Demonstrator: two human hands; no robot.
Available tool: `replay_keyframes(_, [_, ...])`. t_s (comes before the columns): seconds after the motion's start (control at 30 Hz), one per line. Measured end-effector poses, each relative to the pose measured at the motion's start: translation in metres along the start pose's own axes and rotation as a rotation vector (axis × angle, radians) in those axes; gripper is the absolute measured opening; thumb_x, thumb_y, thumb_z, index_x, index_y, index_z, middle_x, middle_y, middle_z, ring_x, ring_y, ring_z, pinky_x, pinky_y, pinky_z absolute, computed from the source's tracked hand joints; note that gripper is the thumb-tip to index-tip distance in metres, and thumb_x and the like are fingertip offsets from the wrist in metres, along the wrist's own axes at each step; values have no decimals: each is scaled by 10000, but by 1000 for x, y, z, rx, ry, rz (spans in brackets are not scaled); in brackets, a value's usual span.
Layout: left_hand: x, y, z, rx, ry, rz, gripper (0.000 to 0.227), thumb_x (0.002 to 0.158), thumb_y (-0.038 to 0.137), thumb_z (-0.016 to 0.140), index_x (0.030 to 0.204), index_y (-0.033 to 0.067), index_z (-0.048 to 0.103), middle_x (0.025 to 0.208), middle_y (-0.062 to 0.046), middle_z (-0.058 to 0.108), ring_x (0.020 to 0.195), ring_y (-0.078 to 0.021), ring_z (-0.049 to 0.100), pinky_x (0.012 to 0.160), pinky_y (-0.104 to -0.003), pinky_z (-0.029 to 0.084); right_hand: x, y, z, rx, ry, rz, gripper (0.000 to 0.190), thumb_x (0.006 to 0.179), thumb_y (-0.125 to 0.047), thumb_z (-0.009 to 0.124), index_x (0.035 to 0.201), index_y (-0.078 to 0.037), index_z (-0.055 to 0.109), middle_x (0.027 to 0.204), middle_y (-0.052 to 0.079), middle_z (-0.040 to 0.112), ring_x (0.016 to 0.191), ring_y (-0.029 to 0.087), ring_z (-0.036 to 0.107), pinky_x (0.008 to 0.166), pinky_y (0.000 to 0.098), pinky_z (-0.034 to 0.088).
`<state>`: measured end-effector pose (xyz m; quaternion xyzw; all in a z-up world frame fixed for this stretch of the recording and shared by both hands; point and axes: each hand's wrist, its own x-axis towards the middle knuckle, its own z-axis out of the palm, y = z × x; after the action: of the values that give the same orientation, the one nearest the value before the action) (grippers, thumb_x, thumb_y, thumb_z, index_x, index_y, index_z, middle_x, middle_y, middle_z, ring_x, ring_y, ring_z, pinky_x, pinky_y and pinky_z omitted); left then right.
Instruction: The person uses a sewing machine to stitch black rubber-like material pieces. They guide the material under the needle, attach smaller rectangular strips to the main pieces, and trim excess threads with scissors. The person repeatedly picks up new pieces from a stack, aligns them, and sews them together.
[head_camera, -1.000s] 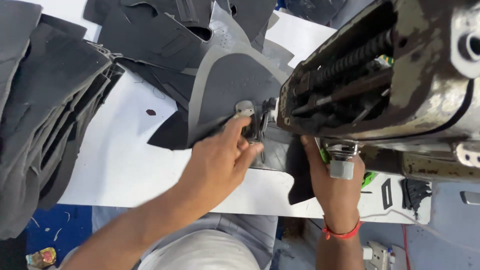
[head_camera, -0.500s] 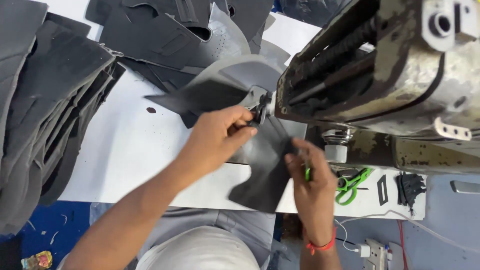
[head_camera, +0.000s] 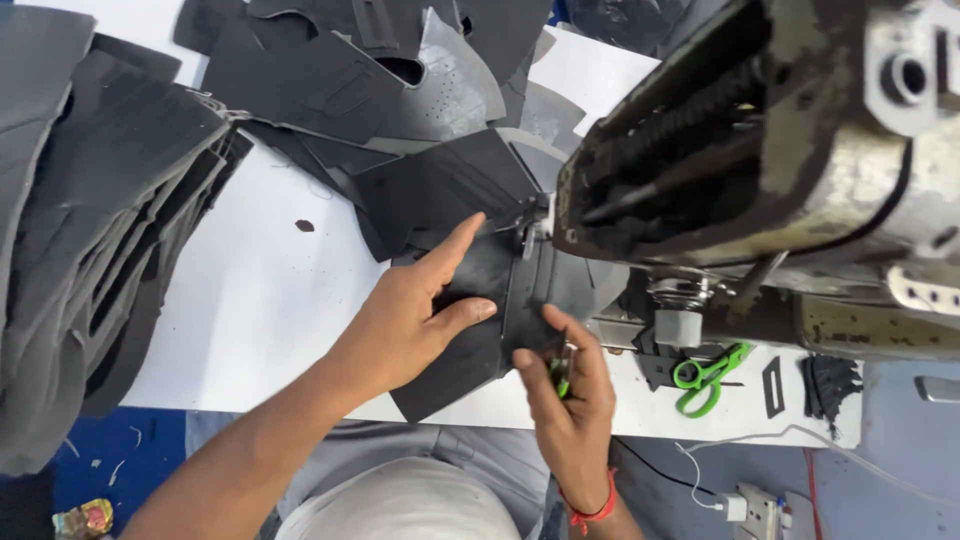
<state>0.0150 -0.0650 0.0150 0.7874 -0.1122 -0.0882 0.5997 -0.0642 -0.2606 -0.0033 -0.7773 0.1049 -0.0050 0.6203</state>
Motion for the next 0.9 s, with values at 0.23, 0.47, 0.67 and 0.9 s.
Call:
replay_keyframes(0.23, [12,0,-5,-19,-94,-203,806,925,206,742,1617,143,331,1009,-226,688,786,-197,588,748,-297,511,23,-2,0,0,154,-92,388,979,-97,685,1349,-9,608,811,-41,582,614,11,504,504,183,393])
replay_keyframes(0.47, [30,-2,-7,-210,-47,-100,756,916,121,712,1582,83,354,1148,-166,759,966,-118,645,856,-262,516,44,-7,4,7,179,-123,342,992,-118,704,1314,-12,654,754,-49,581,590,4,465,504,184,362])
replay_keyframes(0.67, [50,-8,-12,-34,-11,3,746,889,96,762,1547,58,412,1142,-193,736,995,-144,679,899,-267,507,62,-13,9,44,178,-238,202,1016,-116,700,1193,-21,684,927,-45,607,633,9,480,508,191,377])
replay_keyframes(0.9, [76,-6,-19,8,-95,-177,726,911,77,763,1569,84,457,980,-309,600,781,-231,523,785,-370,468,71,1,1,24,177,-190,118,1040,-136,697,1092,-31,687,756,-15,581,587,16,469,504,197,357])
